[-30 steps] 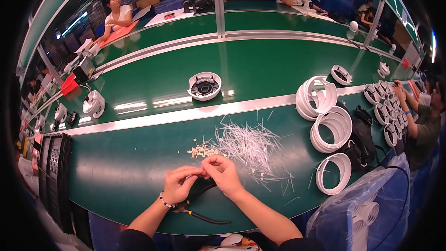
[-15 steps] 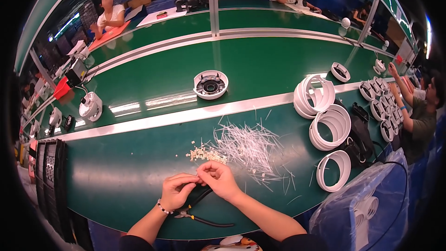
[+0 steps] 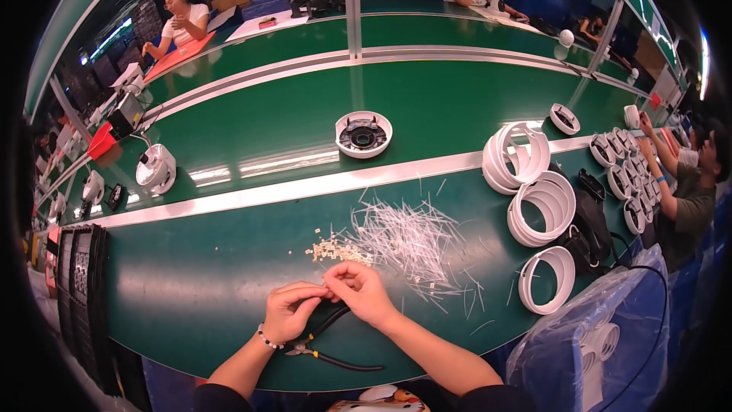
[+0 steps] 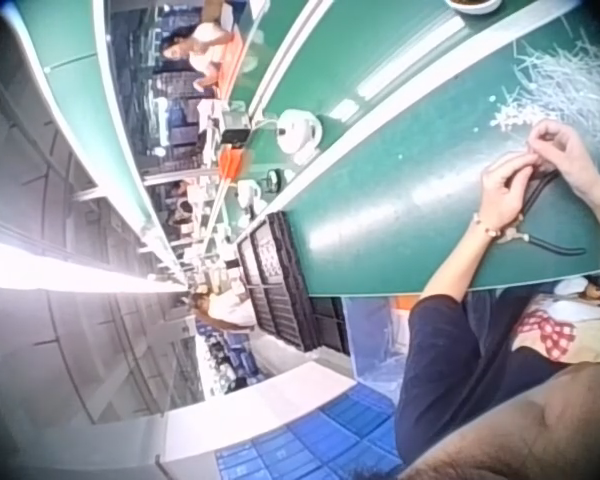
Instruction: Assembling internal components into plastic light fixture housings on a factory assembly line.
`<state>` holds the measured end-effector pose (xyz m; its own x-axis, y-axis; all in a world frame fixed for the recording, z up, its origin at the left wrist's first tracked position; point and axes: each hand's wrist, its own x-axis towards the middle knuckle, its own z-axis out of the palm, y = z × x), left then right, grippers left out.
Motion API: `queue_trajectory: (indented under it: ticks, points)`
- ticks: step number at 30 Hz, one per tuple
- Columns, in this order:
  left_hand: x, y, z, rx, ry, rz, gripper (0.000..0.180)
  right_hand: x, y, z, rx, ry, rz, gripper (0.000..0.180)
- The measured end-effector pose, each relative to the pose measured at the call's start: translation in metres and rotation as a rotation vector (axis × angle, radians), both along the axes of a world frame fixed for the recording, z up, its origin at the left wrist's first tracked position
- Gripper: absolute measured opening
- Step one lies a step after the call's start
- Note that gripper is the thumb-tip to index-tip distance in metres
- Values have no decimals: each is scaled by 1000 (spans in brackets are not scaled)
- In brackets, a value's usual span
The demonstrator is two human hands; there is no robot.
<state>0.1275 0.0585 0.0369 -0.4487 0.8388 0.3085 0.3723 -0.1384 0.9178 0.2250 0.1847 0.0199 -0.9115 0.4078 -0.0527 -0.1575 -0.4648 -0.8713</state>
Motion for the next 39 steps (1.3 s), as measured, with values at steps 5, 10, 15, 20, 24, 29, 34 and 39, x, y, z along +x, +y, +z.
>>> queue_trajectory:
  ticks: [5,10,15,20,24,29,34,39]
  points:
    - [0,0,3,-2,27,-2,18,1,0,1,-1,-9,-1,8]
    - [0,-1,5,-11,30,-3,17,1,0,1,29,-6,1,9]
    - [-2,-4,0,-13,-152,-49,16,1,-2,1,80,2,-5,9]
    - [-3,-8,-7,16,-393,-115,16,2,-4,3,151,-6,-45,9]
    - [-2,-6,-4,92,-586,-96,16,2,-7,3,261,25,-114,9]
    - [-2,-7,-8,87,-544,-103,16,1,-8,4,296,33,-140,9]
    - [-4,-8,-8,39,-526,-109,15,3,-7,7,401,35,-143,10]
    - [-8,-9,-9,18,-560,-115,18,3,-5,4,513,25,-170,9]
